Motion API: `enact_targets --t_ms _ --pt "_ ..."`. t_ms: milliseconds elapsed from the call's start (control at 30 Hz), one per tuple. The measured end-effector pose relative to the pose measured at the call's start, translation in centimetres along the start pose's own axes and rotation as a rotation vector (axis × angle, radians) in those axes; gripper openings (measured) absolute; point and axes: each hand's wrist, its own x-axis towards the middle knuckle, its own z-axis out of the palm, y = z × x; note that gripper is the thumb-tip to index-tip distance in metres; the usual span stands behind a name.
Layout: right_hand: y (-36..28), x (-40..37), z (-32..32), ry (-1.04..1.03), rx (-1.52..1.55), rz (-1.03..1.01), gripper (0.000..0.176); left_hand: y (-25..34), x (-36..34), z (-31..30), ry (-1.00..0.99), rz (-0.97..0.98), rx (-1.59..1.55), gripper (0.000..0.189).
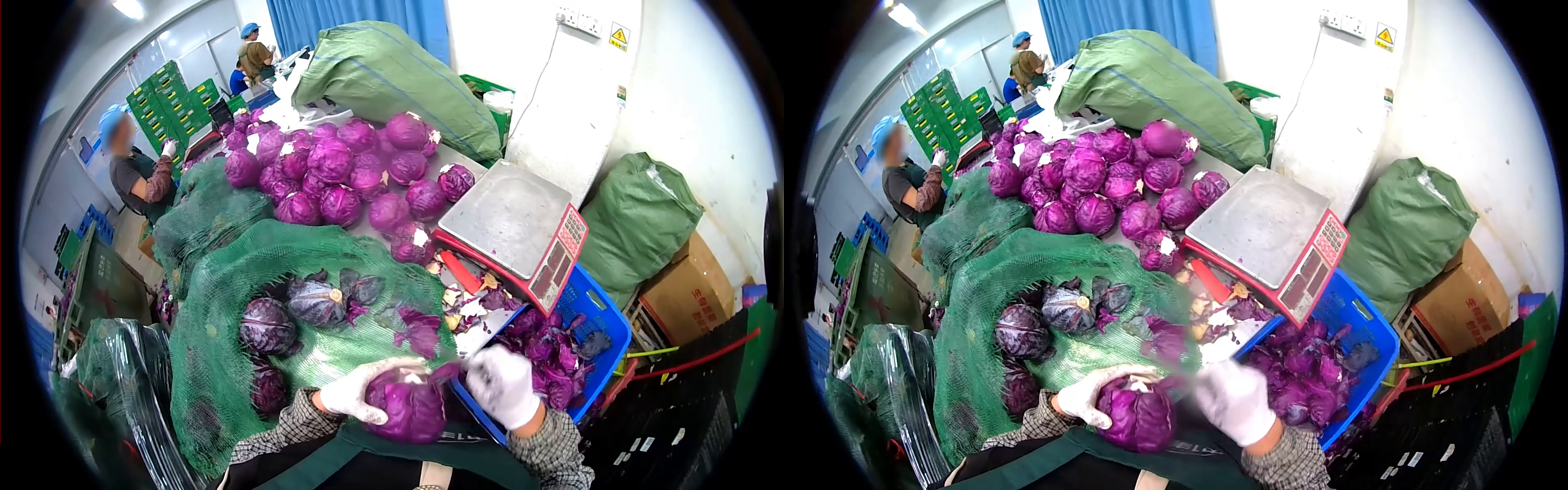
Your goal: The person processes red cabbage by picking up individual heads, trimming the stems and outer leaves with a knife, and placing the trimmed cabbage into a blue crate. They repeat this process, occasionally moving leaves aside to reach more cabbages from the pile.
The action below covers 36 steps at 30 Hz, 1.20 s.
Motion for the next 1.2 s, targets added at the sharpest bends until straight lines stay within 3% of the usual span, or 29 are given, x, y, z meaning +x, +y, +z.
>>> enact_targets --t_ms 100,133,200,233,267,367,433,533,733,767,800,933,1033,1133,1200 --pt "5.2 -0.2 1.2 0.238 -0.158 0.16 0.007 -0.7 1.4 0.5 -0.151 0.026 -0.049 0.108" --pt "6.9 -0.9 0.5 0.183 -0.31 0.226 0.011 -1.1 1.7 0.5 -0.154 0.016 -0.105 0.109" --pt "7.0 -2.0 -0.9 0.035 0.107 0.538 0.019 -1.8 2.1 0.4 -0.151 -0.002 -0.202 0.11" --pt "5.7 -2.5 -1.3 -0.015 0.504 0.614 0.03 -2.7 1.8 0.6 -0.13 -0.083 -0.381 0.112" --pt "3.8 -2.3 -2.0 -0.124 0.675 0.619 0.043 -3.7 1.7 1.1 -0.102 -0.086 -0.578 0.105" --pt "1.6 -3.8 0.0 -0.222 0.79 0.407 0.052 -8.6 0.8 1.6 0.089 -0.155 -0.924 0.102" --pt "0.2 -3.1 -0.3 -0.312 0.575 0.277 0.053 -8.4 1.0 1.7 0.123 -0.182 -0.86 0.101" --pt "-0.5 -3.4 -0.4 -0.346 0.61 0.427 0.051 -6.6 1.3 2.1 0.123 -0.13 -0.702 0.098" --pt "-1.2 -4.2 -0.8 -0.432 0.6 0.461 0.038 -2.1 0.8 2.0 0.07 -0.035 -0.106 0.094" --pt "-1.5 -4.3 -0.9 -0.402 0.628 0.432 0.037 -2.5 0.6 2.1 0.05 -0.034 -0.117 0.099" --pt "-1.1 -4.9 -0.8 -0.472 0.734 0.595 0.034 -2.2 0.4 2.2 0.032 -0.03 -0.068 0.098" --pt "-1.3 -6.2 -1.0 -0.445 0.749 0.611 0.027 -2.4 0.2 2.9 0.027 -0.052 -0.095 0.098" --pt "-0.8 -7.2 -0.1 -0.309 0.849 0.591 0.019 -3.0 0.4 2.8 0.002 -0.07 -0.049 0.098" --pt "1.3 -6.2 -1.0 -0.04 0.18 0.339 0.013 -3.2 0.7 2.3 -0.083 -0.023 -0.075 0.093" --pt "6.2 -7.2 -0.7 0.175 0.042 0.449 0.012 -3.7 0.7 2.4 -0.093 0.015 -0.093 0.093"
